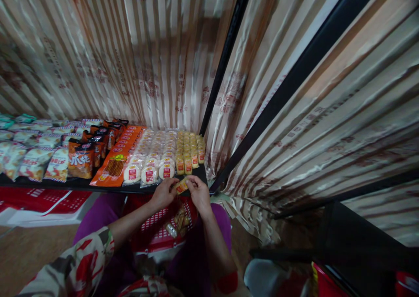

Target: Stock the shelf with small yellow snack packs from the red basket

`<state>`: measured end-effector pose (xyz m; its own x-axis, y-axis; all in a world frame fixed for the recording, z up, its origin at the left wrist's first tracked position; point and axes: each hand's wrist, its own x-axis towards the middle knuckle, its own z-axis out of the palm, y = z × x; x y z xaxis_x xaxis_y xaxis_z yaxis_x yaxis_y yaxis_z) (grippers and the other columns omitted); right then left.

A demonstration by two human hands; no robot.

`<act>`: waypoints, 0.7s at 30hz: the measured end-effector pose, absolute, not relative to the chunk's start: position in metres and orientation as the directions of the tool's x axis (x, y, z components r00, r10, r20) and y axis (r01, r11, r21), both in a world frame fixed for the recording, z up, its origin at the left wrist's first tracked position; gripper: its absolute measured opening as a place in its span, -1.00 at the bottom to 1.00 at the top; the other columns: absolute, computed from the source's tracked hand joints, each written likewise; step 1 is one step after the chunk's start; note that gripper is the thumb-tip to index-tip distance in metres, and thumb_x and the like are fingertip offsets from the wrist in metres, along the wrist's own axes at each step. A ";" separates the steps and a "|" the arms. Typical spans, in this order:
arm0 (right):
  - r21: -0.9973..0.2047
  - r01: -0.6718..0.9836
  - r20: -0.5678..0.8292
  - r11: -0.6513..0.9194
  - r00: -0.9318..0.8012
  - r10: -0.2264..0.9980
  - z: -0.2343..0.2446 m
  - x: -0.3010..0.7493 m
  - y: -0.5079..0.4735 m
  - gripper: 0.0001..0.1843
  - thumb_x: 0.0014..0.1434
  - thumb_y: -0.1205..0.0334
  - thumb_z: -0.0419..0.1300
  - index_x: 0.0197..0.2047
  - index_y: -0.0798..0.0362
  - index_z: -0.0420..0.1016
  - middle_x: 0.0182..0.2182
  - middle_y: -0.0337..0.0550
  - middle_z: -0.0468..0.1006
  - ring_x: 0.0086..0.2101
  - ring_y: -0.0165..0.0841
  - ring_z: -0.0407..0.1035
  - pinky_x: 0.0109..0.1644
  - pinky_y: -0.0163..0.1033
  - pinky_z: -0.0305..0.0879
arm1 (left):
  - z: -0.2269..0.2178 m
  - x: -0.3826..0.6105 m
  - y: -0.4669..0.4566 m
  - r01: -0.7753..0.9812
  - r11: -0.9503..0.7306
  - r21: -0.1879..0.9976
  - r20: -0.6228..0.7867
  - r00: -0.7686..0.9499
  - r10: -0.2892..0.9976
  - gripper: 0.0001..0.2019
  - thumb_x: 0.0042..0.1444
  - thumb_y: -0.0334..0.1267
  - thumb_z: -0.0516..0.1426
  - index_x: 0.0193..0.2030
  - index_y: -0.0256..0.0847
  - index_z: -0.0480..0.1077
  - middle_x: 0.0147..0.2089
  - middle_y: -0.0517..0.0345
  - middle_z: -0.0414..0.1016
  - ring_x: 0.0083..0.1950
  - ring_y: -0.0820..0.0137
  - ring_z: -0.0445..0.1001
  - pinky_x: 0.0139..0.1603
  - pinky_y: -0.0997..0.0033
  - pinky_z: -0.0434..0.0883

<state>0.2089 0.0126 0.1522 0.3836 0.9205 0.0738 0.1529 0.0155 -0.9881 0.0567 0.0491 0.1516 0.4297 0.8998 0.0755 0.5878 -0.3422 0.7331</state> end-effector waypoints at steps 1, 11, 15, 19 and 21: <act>-0.978 0.207 0.100 0.023 0.368 0.924 0.155 0.210 0.014 -0.81 -0.02 0.11 0.21 -0.31 -0.04 0.53 -0.44 -0.27 0.53 -0.48 -0.41 0.30 -0.33 -0.33 0.23 | 0.154 0.059 0.050 0.587 -0.354 0.728 0.071 0.449 0.891 -0.65 0.01 -0.40 0.04 -0.01 -0.25 0.32 -0.10 0.03 0.43 -0.16 0.38 0.41 -0.07 0.38 0.34; -0.863 0.500 0.252 0.074 0.298 0.921 0.175 0.216 0.021 -0.78 0.05 0.20 0.13 -0.23 -0.05 0.55 -0.35 -0.20 0.51 -0.48 -0.42 0.27 -0.28 -0.30 0.23 | 0.158 0.084 0.065 0.561 -0.378 0.736 0.077 0.486 0.870 -0.82 0.05 -0.27 0.06 -0.19 -0.26 0.34 -0.27 0.11 0.43 -0.30 0.40 0.38 -0.24 0.42 0.31; -0.869 0.491 0.299 0.057 0.431 0.851 0.166 0.210 0.018 -0.61 0.12 0.17 0.05 0.02 0.05 0.41 -0.10 -0.01 0.43 -0.37 -0.38 0.34 -0.19 -0.23 0.32 | 0.158 0.096 0.071 0.555 -0.305 0.774 0.052 0.424 0.904 -0.91 0.07 -0.27 0.06 -0.31 -0.24 0.31 -0.38 0.19 0.40 -0.38 0.46 0.36 -0.33 0.48 0.27; -0.842 0.534 0.391 0.080 0.502 0.771 0.151 0.201 0.013 -0.53 0.21 0.19 -0.09 0.16 0.13 0.22 0.08 0.11 0.27 -0.04 -0.27 0.30 0.03 -0.12 0.27 | 0.167 0.112 0.077 0.588 -0.245 0.771 0.026 0.355 0.934 -0.91 0.08 -0.27 0.07 -0.33 -0.25 0.30 -0.40 0.20 0.40 -0.39 0.48 0.36 -0.35 0.51 0.24; -0.815 0.576 0.414 0.063 0.502 0.760 0.143 0.198 0.011 -0.53 0.23 0.21 -0.13 0.18 0.14 0.19 0.15 0.11 0.21 0.10 -0.24 0.18 0.12 -0.07 0.19 | 0.171 0.121 0.081 0.615 -0.233 0.753 0.019 0.334 0.942 -0.90 0.08 -0.26 0.08 -0.35 -0.24 0.30 -0.42 0.21 0.39 -0.41 0.49 0.35 -0.37 0.52 0.23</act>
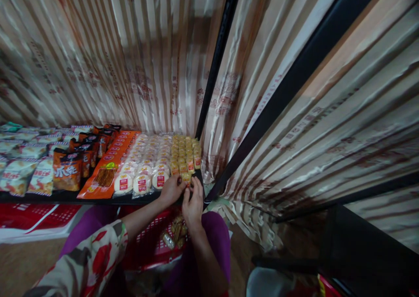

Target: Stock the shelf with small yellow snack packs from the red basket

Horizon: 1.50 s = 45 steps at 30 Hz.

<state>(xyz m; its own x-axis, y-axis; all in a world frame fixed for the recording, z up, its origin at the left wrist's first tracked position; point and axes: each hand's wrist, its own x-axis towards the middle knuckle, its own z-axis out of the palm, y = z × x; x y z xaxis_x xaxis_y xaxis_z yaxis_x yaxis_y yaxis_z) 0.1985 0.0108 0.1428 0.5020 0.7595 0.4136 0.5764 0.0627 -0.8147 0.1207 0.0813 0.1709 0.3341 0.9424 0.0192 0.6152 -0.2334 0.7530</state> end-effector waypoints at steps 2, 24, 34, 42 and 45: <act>-0.784 0.619 0.426 0.046 0.482 0.766 0.135 0.198 0.010 -0.52 0.23 0.24 -0.16 0.19 0.14 0.17 0.18 0.09 0.18 0.17 -0.24 0.08 0.19 -0.03 0.11 | 0.173 0.128 0.086 0.636 -0.246 0.732 0.027 0.333 0.942 -0.90 0.08 -0.25 0.08 -0.36 -0.24 0.30 -0.45 0.23 0.37 -0.43 0.49 0.33 -0.39 0.52 0.22; -0.714 0.700 0.456 -0.031 0.498 0.737 0.107 0.217 0.044 -0.37 0.12 0.46 -0.18 0.29 0.23 0.00 0.24 0.06 0.09 0.24 -0.24 -0.07 0.24 -0.02 0.01 | 0.187 0.188 0.129 0.624 -0.406 0.668 0.118 0.449 0.886 -0.73 0.07 -0.40 0.02 -0.06 -0.24 0.31 -0.22 0.05 0.48 -0.19 0.36 0.45 -0.10 0.37 0.35; -0.719 0.693 0.429 -0.048 0.498 0.753 0.104 0.227 0.051 -0.41 0.13 0.44 -0.15 0.25 0.25 0.09 0.22 0.08 0.14 0.23 -0.23 -0.04 0.25 -0.01 0.00 | 0.193 0.198 0.154 0.715 -0.402 0.572 0.043 0.463 0.885 -0.64 0.07 -0.41 0.02 0.04 -0.33 0.32 -0.10 -0.14 0.50 -0.08 0.23 0.47 -0.08 0.35 0.35; -0.704 0.707 0.431 -0.064 0.497 0.753 0.093 0.232 0.060 -0.39 0.08 0.48 -0.14 0.23 0.33 0.12 0.24 0.14 0.10 0.24 -0.23 -0.06 0.27 -0.02 -0.02 | 0.194 0.207 0.153 0.777 -0.456 0.433 -0.012 0.511 0.860 -0.64 0.11 -0.34 0.03 0.08 -0.19 0.30 -0.03 0.03 0.49 0.00 0.37 0.44 -0.02 0.49 0.33; -0.697 0.713 0.417 -0.078 0.492 0.765 0.093 0.234 0.062 -0.39 0.06 0.49 -0.13 0.22 0.35 0.13 0.24 0.14 0.10 0.24 -0.23 -0.05 0.28 -0.05 -0.02 | 0.194 0.209 0.155 0.784 -0.486 0.386 -0.017 0.533 0.846 -0.67 0.12 -0.34 0.02 0.06 -0.19 0.31 -0.08 0.03 0.51 -0.04 0.37 0.46 -0.07 0.51 0.35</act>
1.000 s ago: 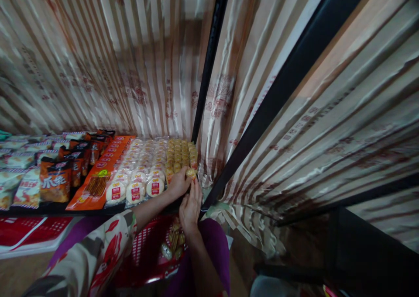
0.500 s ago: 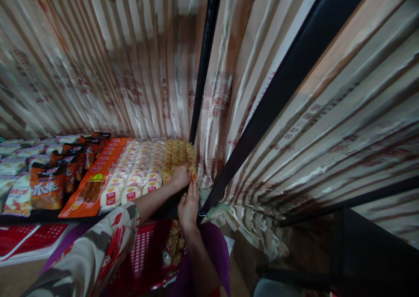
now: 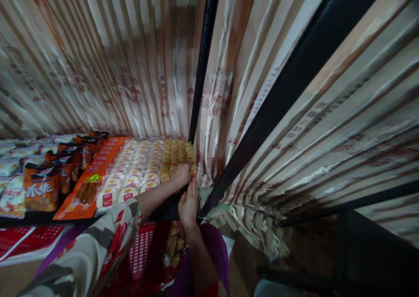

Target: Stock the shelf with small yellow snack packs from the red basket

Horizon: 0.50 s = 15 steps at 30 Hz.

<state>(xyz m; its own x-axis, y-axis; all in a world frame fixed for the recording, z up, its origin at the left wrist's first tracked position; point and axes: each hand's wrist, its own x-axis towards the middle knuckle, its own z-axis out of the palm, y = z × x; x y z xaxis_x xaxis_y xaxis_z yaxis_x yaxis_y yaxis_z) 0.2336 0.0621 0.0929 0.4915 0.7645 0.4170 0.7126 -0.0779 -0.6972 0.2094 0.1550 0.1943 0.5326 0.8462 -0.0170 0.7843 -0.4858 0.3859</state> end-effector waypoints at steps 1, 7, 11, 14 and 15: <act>-0.697 0.713 0.414 -0.082 0.493 0.765 0.093 0.234 0.063 -0.39 0.06 0.49 -0.13 0.22 0.36 0.13 0.23 0.13 0.11 0.23 -0.23 -0.05 0.28 -0.06 -0.03 | 0.194 0.210 0.156 0.784 -0.494 0.376 -0.015 0.538 0.843 -0.67 0.12 -0.35 0.01 0.04 -0.20 0.32 -0.10 0.03 0.51 -0.06 0.37 0.47 -0.10 0.51 0.36; -0.698 0.711 0.415 -0.088 0.502 0.759 0.093 0.237 0.067 -0.36 0.02 0.52 -0.12 0.21 0.33 0.15 0.22 0.11 0.13 0.22 -0.24 -0.01 0.28 -0.06 -0.03 | 0.194 0.212 0.156 0.812 -0.527 0.250 -0.003 0.545 0.839 -0.73 0.13 -0.31 0.01 -0.03 -0.17 0.36 -0.14 0.00 0.51 -0.15 0.29 0.51 -0.22 0.42 0.40; -0.679 0.724 0.395 -0.121 0.499 0.772 0.091 0.237 0.069 -0.37 0.01 0.54 -0.13 0.20 0.37 0.18 0.21 0.13 0.16 0.23 -0.25 -0.02 0.28 -0.10 -0.03 | 0.194 0.213 0.154 0.832 -0.527 0.171 0.032 0.530 0.847 -0.70 0.16 -0.31 -0.02 0.02 -0.17 0.32 -0.08 -0.05 0.47 -0.21 0.26 0.52 -0.33 0.38 0.40; -0.639 0.755 0.389 -0.144 0.479 0.787 0.092 0.237 0.069 -0.38 0.01 0.54 -0.13 0.19 0.39 0.18 0.21 0.14 0.15 0.23 -0.24 -0.03 0.28 -0.12 -0.03 | 0.193 0.212 0.154 0.839 -0.525 0.145 0.074 0.520 0.851 -0.69 0.16 -0.34 -0.03 0.04 -0.24 0.29 -0.09 -0.09 0.45 -0.22 0.24 0.52 -0.35 0.36 0.41; -0.628 0.765 0.389 -0.147 0.472 0.791 0.093 0.237 0.068 -0.38 0.01 0.54 -0.13 0.19 0.39 0.19 0.22 0.13 0.15 0.23 -0.24 -0.03 0.28 -0.12 -0.03 | 0.192 0.212 0.154 0.843 -0.520 0.138 0.077 0.514 0.854 -0.69 0.16 -0.35 -0.03 0.05 -0.27 0.28 -0.09 -0.12 0.45 -0.22 0.24 0.52 -0.35 0.35 0.41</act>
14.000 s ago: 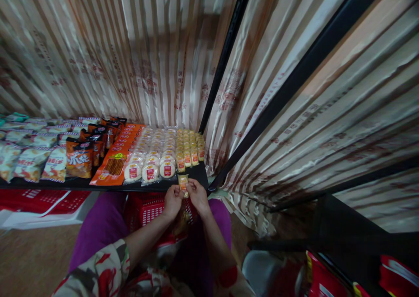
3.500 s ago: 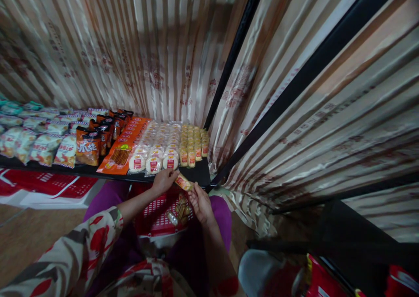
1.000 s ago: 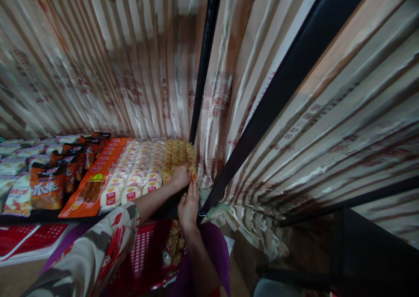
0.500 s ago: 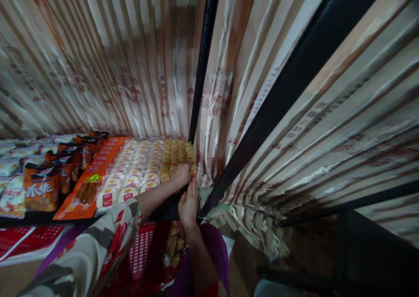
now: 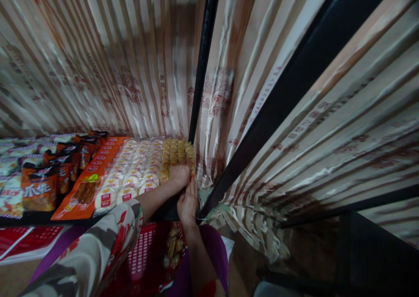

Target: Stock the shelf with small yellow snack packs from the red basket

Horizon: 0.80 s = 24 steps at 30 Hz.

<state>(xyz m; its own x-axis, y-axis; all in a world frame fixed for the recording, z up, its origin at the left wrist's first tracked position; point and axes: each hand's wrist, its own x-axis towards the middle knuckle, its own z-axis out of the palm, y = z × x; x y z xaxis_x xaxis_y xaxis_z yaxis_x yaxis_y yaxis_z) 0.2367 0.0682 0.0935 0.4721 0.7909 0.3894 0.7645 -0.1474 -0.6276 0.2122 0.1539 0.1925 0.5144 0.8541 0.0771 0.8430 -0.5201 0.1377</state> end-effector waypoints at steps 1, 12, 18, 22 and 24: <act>-0.618 0.772 0.391 -0.149 0.466 0.794 0.094 0.237 0.068 -0.37 0.00 0.54 -0.13 0.19 0.39 0.19 0.22 0.13 0.14 0.23 -0.24 -0.03 0.28 -0.12 -0.02 | 0.192 0.212 0.154 0.846 -0.516 0.132 0.078 0.510 0.857 -0.69 0.16 -0.36 -0.03 0.05 -0.29 0.27 -0.08 -0.14 0.43 -0.22 0.23 0.51 -0.35 0.35 0.40; -0.599 0.786 0.402 -0.153 0.460 0.792 0.093 0.236 0.069 -0.42 0.08 0.44 -0.08 0.21 0.33 0.17 0.22 0.12 0.15 0.21 -0.20 -0.01 0.24 -0.09 0.04 | 0.184 0.187 0.132 0.710 -0.701 0.071 0.284 0.659 0.696 -0.78 0.17 -0.38 -0.03 -0.08 -0.30 0.32 0.00 -0.05 0.32 -0.10 0.33 0.39 -0.18 0.37 0.39; -0.591 0.795 0.398 -0.136 0.434 0.808 0.091 0.237 0.068 -0.41 0.11 0.42 -0.12 0.23 0.37 0.10 0.23 0.13 0.12 0.22 -0.22 -0.05 0.25 -0.11 0.01 | 0.163 0.157 0.119 0.557 -0.826 -0.087 0.271 0.811 0.518 -0.82 0.19 -0.36 -0.01 -0.20 -0.33 0.41 -0.12 -0.05 0.45 0.03 0.25 0.31 0.01 0.21 0.30; -0.597 0.786 0.382 -0.159 0.453 0.806 0.092 0.236 0.068 -0.42 0.13 0.45 -0.17 0.25 0.33 0.09 0.23 0.09 0.13 0.22 -0.26 -0.05 0.25 -0.12 0.00 | 0.152 0.145 0.115 0.527 -0.829 -0.186 0.314 0.831 0.459 -0.76 0.19 -0.35 -0.02 -0.08 -0.35 0.40 0.04 -0.04 0.41 0.24 0.20 0.15 0.21 0.09 0.10; -0.594 0.788 0.387 -0.162 0.456 0.802 0.093 0.236 0.068 -0.41 0.13 0.44 -0.17 0.25 0.34 0.08 0.23 0.10 0.12 0.22 -0.27 -0.06 0.25 -0.13 0.00 | 0.149 0.144 0.116 0.518 -0.830 -0.207 0.314 0.839 0.445 -0.71 0.21 -0.32 -0.03 -0.01 -0.34 0.37 0.11 -0.03 0.37 0.27 0.19 0.11 0.25 0.05 0.04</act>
<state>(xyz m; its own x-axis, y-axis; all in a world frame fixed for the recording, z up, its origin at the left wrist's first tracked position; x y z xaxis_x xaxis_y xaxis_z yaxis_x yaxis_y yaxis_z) 0.2358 0.0683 0.0926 0.4560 0.8016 0.3867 0.7883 -0.1621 -0.5936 0.1439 0.1155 0.1493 0.8385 0.4452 0.3141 0.5180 -0.8300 -0.2066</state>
